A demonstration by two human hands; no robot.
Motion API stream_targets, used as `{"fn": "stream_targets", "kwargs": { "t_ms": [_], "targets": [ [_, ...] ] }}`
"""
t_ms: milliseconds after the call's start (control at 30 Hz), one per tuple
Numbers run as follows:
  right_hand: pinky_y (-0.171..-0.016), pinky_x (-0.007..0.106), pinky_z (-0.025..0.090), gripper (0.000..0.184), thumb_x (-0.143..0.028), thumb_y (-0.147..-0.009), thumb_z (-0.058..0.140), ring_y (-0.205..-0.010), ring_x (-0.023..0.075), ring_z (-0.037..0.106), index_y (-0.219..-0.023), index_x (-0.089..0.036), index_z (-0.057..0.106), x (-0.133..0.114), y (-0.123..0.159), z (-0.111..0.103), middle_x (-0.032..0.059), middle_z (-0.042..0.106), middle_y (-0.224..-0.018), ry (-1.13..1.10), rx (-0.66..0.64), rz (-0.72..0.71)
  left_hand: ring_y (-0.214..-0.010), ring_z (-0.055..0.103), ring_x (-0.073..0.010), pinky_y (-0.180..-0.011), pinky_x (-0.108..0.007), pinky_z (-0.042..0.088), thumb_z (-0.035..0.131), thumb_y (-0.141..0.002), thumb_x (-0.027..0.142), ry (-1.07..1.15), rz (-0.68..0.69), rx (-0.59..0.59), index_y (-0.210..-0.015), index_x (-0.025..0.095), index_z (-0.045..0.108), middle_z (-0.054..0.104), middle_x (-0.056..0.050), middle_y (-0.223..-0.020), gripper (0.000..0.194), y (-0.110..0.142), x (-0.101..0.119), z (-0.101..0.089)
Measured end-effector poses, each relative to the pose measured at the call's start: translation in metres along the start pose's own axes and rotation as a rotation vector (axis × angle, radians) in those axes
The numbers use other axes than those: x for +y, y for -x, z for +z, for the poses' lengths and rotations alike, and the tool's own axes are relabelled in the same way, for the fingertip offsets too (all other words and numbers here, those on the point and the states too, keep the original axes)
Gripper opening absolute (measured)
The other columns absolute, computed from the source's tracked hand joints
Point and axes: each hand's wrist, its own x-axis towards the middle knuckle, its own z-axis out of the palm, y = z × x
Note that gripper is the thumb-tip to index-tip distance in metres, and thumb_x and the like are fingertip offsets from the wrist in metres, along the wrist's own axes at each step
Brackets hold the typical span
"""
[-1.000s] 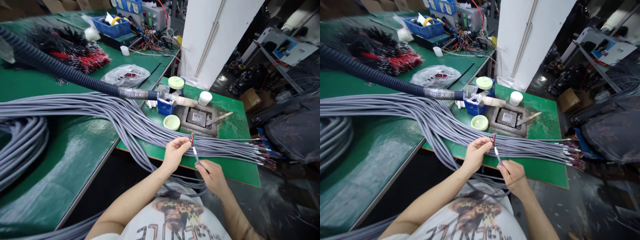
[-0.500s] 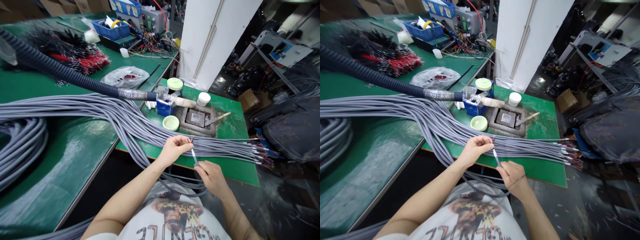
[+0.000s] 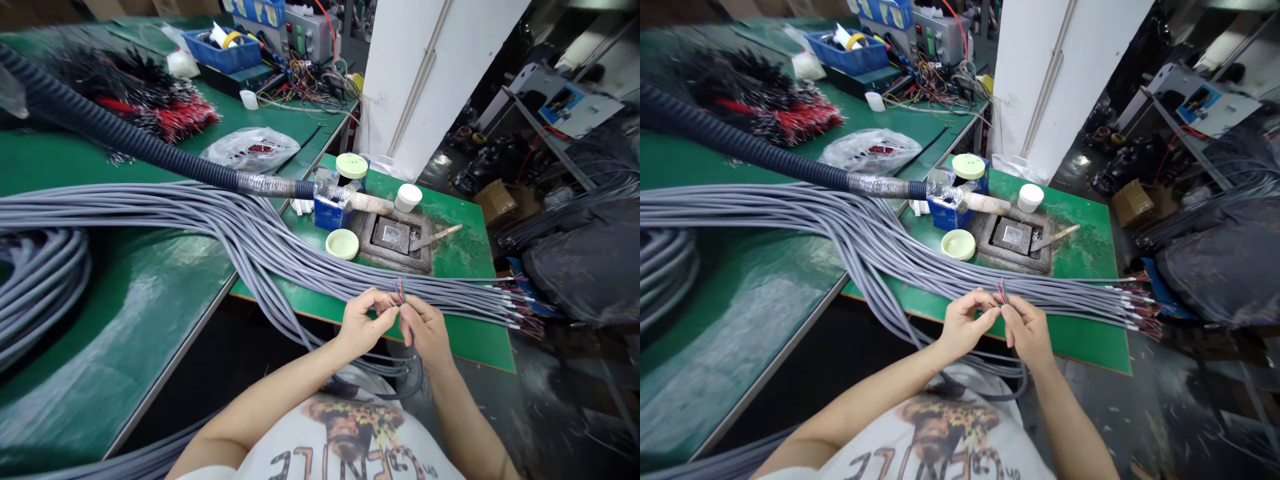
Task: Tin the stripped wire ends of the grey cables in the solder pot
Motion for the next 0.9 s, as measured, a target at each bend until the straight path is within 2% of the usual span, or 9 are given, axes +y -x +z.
{"fn": "stream_targets", "kwargs": {
  "t_ms": [67, 167, 267, 433, 533, 700, 800, 900],
  "targets": [
    [-0.045, 0.021, 0.036, 0.027, -0.033, -0.09, 0.05, -0.037, 0.0073, 0.039, -0.104, -0.019, 0.068, -0.002, -0.005, 0.002, -0.008, 0.044, -0.039, 0.053, 0.06, -0.054, -0.059, 0.051, -0.0092, -0.058, -0.022, 0.042, 0.067, -0.076, 0.024, 0.133, -0.112, 0.014, -0.073, 0.015, 0.06, 0.058, 0.001, -0.064, 0.012, -0.001, 0.0, 0.001],
    [-0.051, 0.021, 0.041, 0.019, -0.031, -0.087, 0.055, -0.046, 0.0089, 0.049, -0.091, -0.021, 0.071, -0.004, -0.011, 0.007, -0.0044, 0.055, -0.05, 0.135, 0.155, -0.15, -0.055, 0.053, -0.0092, -0.056, -0.021, 0.043, 0.068, -0.076, 0.027, 0.347, -0.227, 0.046, -0.075, 0.015, 0.058, 0.06, 0.002, -0.06, 0.016, -0.002, -0.003, 0.003],
    [-0.055, 0.022, 0.044, 0.018, -0.032, -0.084, 0.058, -0.056, 0.0111, 0.055, -0.075, -0.02, 0.069, -0.006, -0.019, 0.01, -0.0009, 0.062, -0.064, 0.195, 0.183, -0.212, -0.056, 0.055, -0.0093, -0.059, -0.021, 0.044, 0.067, -0.077, 0.024, 0.48, -0.23, 0.087, -0.075, 0.016, 0.057, 0.062, 0.002, -0.06, 0.014, -0.003, -0.008, 0.002],
    [-0.054, 0.022, 0.04, 0.022, -0.033, -0.082, 0.06, -0.053, 0.0104, 0.049, -0.067, -0.018, 0.063, -0.016, -0.041, 0.007, -0.0025, 0.053, -0.058, 0.363, 0.129, -0.243, -0.057, 0.055, -0.0095, -0.059, -0.022, 0.044, 0.064, -0.08, 0.025, 0.478, -0.227, 0.134, -0.079, 0.016, 0.057, 0.063, 0.001, -0.063, 0.012, -0.005, -0.01, -0.011],
    [-0.052, 0.022, 0.037, 0.024, -0.035, -0.082, 0.058, -0.051, 0.0097, 0.045, -0.066, -0.017, 0.061, -0.03, -0.064, 0.004, -0.0032, 0.05, -0.054, 0.432, 0.098, -0.258, -0.061, 0.055, -0.0107, -0.061, -0.023, 0.045, 0.062, -0.083, 0.028, 0.297, -0.174, 0.16, -0.082, 0.016, 0.057, 0.064, -0.001, -0.069, 0.013, -0.004, -0.007, -0.025],
    [-0.05, 0.022, 0.032, 0.031, -0.033, -0.082, 0.052, -0.049, 0.0094, 0.042, -0.056, -0.017, 0.055, -0.049, -0.118, 0.012, -0.003, 0.048, -0.049, 0.572, -0.079, -0.3, -0.069, 0.054, -0.014, -0.067, -0.027, 0.044, 0.06, -0.083, 0.024, -0.312, 0.134, 0.068, -0.078, 0.016, 0.063, 0.062, -0.003, -0.072, 0.009, 0.0, -0.008, -0.047],
    [-0.049, 0.023, 0.027, 0.031, -0.032, -0.081, 0.051, -0.048, 0.0091, 0.04, -0.055, -0.016, 0.054, -0.048, -0.149, 0.026, -0.003, 0.048, -0.048, 0.699, -0.185, -0.32, -0.072, 0.055, -0.0156, -0.071, -0.029, 0.045, 0.055, -0.085, 0.02, -0.464, 0.271, -0.035, -0.082, 0.017, 0.063, 0.064, -0.004, -0.075, 0.009, -0.001, -0.015, -0.054],
    [-0.05, 0.024, 0.025, 0.029, -0.031, -0.079, 0.051, -0.049, 0.0097, 0.041, -0.055, -0.016, 0.056, -0.043, -0.173, 0.04, -0.0026, 0.05, -0.047, 0.823, -0.245, -0.325, -0.073, 0.056, -0.0162, -0.071, -0.03, 0.045, 0.052, -0.086, 0.019, -0.53, 0.349, -0.096, -0.085, 0.017, 0.062, 0.066, -0.006, -0.076, 0.01, -0.002, -0.021, -0.057]
  ]
}}
